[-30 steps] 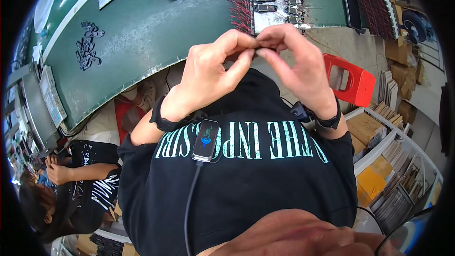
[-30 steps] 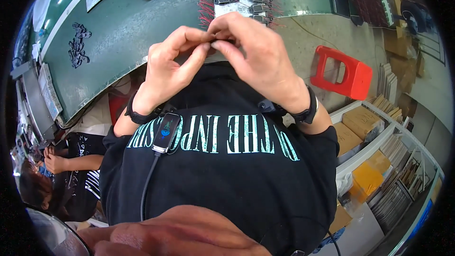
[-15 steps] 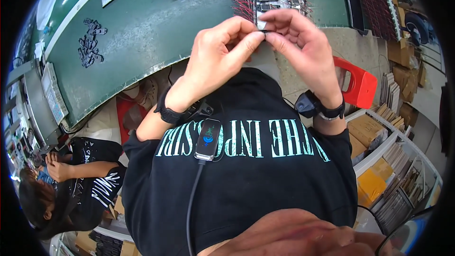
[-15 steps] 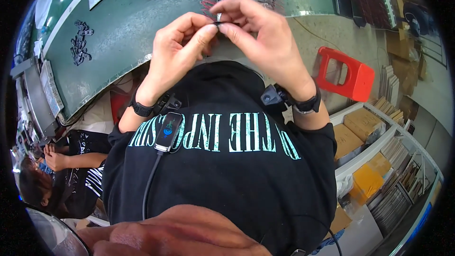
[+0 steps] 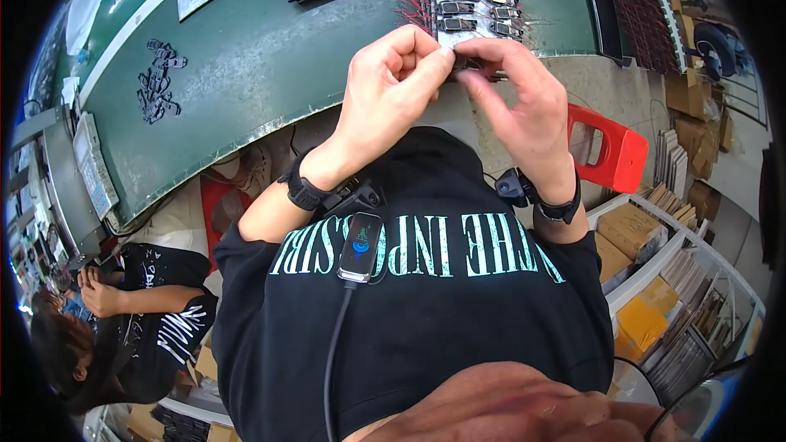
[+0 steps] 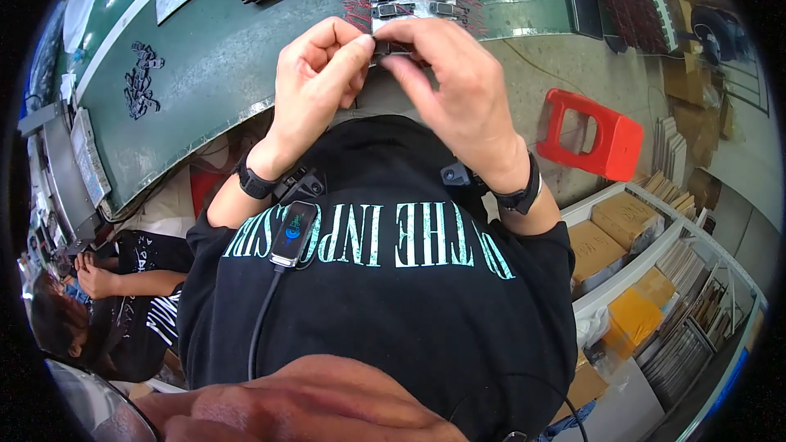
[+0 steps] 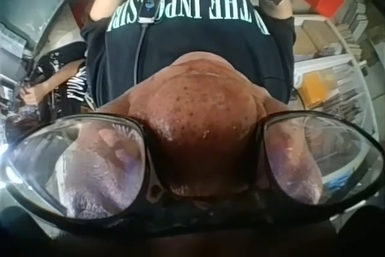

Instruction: The person wipes their hands with a cloth, picks up a small black component, and joins it to a wire on a metal plate. They repeat this process, picking up components from a pile and attaching them to wires on the plate one at a time.

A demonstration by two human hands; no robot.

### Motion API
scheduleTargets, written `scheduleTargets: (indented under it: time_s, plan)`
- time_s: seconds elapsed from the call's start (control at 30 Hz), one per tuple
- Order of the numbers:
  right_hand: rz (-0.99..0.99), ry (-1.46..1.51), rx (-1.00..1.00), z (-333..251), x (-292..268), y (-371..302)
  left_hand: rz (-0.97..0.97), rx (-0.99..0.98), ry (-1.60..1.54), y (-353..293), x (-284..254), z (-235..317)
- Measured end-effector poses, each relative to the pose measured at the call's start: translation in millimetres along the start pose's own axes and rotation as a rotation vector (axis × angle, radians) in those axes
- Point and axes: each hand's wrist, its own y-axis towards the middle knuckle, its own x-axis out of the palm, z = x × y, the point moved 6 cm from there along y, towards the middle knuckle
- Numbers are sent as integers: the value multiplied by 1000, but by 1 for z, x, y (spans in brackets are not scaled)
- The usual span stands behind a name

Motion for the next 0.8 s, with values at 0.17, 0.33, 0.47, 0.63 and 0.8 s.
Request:
scheduleTargets:
  time_s: [0.17, 0.33, 0.47, 0.63, 0.8]
  plan:
    - [70, -67, -70, 5, -7, 3, -142, -134, -124, 1, 4, -4]
    - [156, -91, -166, 4, -7, 4, -137, -91, -183, 0, 4, -1]
    - [233, -183, -343, -1, -6, 2, -129, -82, -156, 0, 4, 0]
    - [201, -235, -349, -4, -1, 0, -162, -229, -213, -1, -1, -3]
    - [179, -222, -360, -4, -3, 2, -190, -324, -417, 0, -8, -12]
